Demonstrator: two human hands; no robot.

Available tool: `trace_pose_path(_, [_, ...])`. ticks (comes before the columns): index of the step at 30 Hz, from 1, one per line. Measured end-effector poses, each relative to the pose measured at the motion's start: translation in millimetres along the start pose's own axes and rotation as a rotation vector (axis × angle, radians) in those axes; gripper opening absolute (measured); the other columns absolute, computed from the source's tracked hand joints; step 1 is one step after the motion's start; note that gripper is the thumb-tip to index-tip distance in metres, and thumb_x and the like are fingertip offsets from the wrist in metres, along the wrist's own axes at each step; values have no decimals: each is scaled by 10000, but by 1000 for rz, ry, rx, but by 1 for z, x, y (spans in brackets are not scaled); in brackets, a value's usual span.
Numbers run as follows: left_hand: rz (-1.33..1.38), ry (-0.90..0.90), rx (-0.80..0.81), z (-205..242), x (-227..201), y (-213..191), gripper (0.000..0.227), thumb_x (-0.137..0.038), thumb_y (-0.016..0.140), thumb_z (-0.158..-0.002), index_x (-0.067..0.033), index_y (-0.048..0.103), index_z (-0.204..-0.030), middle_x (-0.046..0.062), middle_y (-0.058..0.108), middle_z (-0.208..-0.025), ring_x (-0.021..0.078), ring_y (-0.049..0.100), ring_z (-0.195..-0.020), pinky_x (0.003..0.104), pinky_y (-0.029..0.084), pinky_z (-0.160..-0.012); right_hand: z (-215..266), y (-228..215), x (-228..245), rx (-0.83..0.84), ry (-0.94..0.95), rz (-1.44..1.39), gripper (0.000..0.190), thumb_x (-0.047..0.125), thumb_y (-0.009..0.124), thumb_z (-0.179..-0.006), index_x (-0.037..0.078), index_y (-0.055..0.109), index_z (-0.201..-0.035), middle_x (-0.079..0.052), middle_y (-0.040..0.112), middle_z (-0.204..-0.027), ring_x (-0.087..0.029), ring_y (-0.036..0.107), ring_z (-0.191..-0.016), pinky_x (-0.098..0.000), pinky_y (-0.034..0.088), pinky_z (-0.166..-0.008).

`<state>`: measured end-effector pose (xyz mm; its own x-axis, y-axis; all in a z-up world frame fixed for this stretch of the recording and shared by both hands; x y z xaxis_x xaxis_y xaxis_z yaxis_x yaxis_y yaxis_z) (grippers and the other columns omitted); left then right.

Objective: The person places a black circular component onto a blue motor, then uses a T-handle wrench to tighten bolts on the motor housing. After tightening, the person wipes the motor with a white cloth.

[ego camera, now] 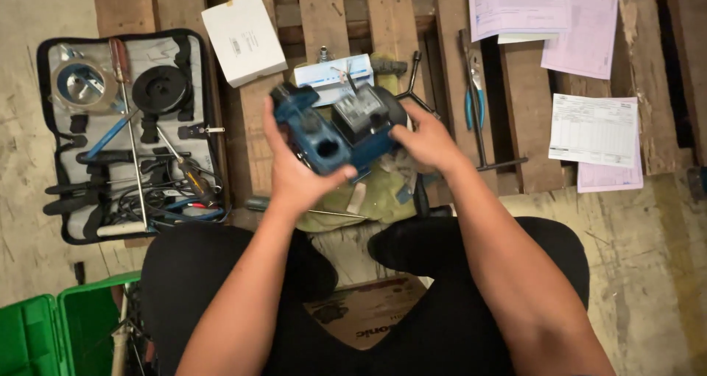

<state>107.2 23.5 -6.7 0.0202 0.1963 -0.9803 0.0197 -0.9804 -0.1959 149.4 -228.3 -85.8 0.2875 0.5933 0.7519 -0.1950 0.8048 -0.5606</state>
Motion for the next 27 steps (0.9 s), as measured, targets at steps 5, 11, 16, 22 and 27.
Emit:
trace_pose_path(5, [135, 162, -63, -25, 29, -26, 1387, -271, 1007, -775, -267, -52, -1671, 272, 498, -1505, 392, 521, -1405, 490, 392, -1223, 6, -6, 40, 30, 19, 86, 545, 397, 695, -816, 274, 679, -1346, -101, 721, -1226, -326, 646, -1224, -465, 498, -1043])
trace_pose_path(11, [248, 204, -84, -31, 42, -32, 1255, -242, 936, -892, -298, -37, -1682, 218, 517, -1492, 269, 559, -1322, 410, 442, -1189, 2, 4, 51, 57, 10, 38, 628, 551, 699, -874, 150, 668, -1356, -196, 685, -1259, -399, 611, -1261, -514, 475, -1054])
trace_pose_path(16, [289, 246, -117, -24, 40, -28, 1261, -301, 936, -878, -314, -32, -1685, 171, 429, -1618, 238, 462, -1436, 413, 352, -1258, 15, 1, 68, 41, -32, 13, 631, 569, 651, -950, 66, 656, -1332, -252, 656, -1260, -434, 586, -1269, -539, 468, -1056])
trace_pose_path(22, [180, 140, -159, -22, 39, -40, 1058, -419, 798, -990, -257, 22, -1690, 228, 394, -1617, 327, 448, -1456, 485, 359, -1254, 54, -20, 99, 30, 61, 125, 617, 626, 628, -942, 126, 700, -1297, -178, 722, -1167, -386, 651, -1193, -523, 520, -977])
trace_pose_path(27, [489, -96, -246, -21, 49, -35, 966, -449, 757, -946, -288, 141, -1672, 140, 427, -1451, 281, 527, -1202, 427, 572, -997, 72, -28, 116, 12, 107, 216, 629, 621, 636, -930, 56, 756, -1178, -246, 754, -1048, -472, 684, -1103, -550, 544, -886])
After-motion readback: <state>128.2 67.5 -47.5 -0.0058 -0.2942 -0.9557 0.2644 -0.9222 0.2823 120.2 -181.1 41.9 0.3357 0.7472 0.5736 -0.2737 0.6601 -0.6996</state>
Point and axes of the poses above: each hand's wrist, its own z-axis away from the middle knuckle, its own y-axis out of the palm, x = y × z, the point moved 9 cm from there along -z, towards the middle knuckle
